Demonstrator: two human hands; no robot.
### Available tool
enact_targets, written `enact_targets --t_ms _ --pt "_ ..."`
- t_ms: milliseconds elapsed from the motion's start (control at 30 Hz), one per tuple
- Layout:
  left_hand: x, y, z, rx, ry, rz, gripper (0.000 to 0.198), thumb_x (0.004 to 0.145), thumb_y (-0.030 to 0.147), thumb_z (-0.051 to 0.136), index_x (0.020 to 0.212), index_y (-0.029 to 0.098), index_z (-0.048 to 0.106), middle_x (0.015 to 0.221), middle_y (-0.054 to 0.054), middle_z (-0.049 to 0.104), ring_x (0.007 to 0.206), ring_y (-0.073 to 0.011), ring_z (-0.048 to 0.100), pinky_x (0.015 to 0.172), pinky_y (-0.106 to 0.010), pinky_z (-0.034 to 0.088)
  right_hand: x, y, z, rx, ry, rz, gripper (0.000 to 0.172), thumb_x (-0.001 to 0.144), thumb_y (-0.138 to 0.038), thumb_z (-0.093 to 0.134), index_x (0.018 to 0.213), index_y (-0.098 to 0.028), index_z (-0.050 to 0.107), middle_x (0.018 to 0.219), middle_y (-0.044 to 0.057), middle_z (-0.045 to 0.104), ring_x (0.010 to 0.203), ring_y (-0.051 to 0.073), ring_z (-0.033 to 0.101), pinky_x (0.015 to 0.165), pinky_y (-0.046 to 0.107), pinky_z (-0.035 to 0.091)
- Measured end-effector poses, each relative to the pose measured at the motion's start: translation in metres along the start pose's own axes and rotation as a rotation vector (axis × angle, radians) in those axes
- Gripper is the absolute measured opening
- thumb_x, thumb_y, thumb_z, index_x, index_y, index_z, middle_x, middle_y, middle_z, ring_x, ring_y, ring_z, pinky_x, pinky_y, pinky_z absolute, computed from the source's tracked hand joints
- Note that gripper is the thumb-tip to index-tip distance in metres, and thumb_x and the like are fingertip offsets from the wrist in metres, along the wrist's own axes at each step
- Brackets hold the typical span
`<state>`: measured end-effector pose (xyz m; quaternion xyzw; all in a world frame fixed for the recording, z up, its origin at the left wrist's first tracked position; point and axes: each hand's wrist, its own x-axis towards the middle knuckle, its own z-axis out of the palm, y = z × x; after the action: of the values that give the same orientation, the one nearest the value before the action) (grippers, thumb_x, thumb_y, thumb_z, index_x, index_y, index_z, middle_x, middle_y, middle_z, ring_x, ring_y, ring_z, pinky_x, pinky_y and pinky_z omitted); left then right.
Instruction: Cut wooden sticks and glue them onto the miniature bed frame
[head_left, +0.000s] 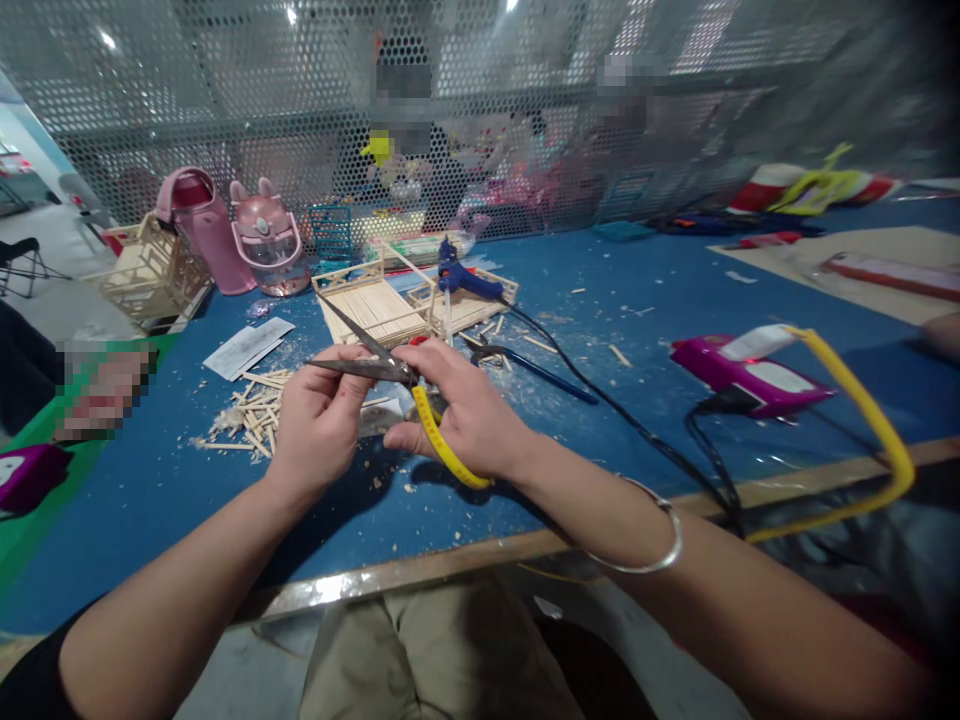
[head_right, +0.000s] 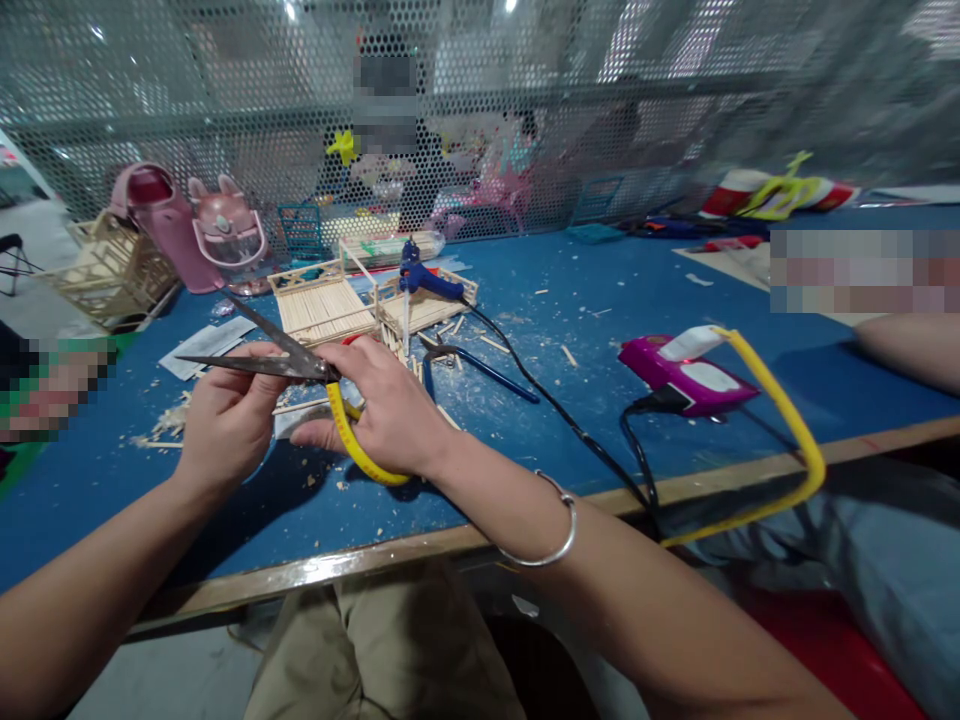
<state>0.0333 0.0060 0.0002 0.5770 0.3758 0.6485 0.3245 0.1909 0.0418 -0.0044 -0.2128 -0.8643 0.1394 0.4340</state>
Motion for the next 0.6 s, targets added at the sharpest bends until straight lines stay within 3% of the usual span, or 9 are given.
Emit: enact_targets --t_ms 233,600 --pt "-0.0034 0.0039 0.0059 0.090 0.111 0.037 0.016 0.077 0.032 0.065 0.077 0.016 0.063 0.074 -0.001 0.068 0.070 -0.0134 0.063 0.068 -0.024 0.050 0.0005 -0.0017 0.0003 -0.060 0.023 -0.007 0.067 0.066 -0.060 0.065 0.116 -0.019 0.048 0.100 0.008 0.055 0.089 0.021 0.050 0.080 0.036 0.043" --pt "-0.0044 0.0075 0.0058 0.158 0.119 0.066 0.017 0.076 0.033 0.065 0.077 0.016 0.065 0.072 -0.002 0.069 0.066 -0.0138 0.063 0.064 -0.023 0.049 0.0004 -0.0020 -0.0009 -0.086 -0.007 -0.020 0.082 0.056 -0.068 0.066 0.117 -0.018 0.045 0.099 0.009 0.051 0.091 0.023 0.048 0.082 0.039 0.042"
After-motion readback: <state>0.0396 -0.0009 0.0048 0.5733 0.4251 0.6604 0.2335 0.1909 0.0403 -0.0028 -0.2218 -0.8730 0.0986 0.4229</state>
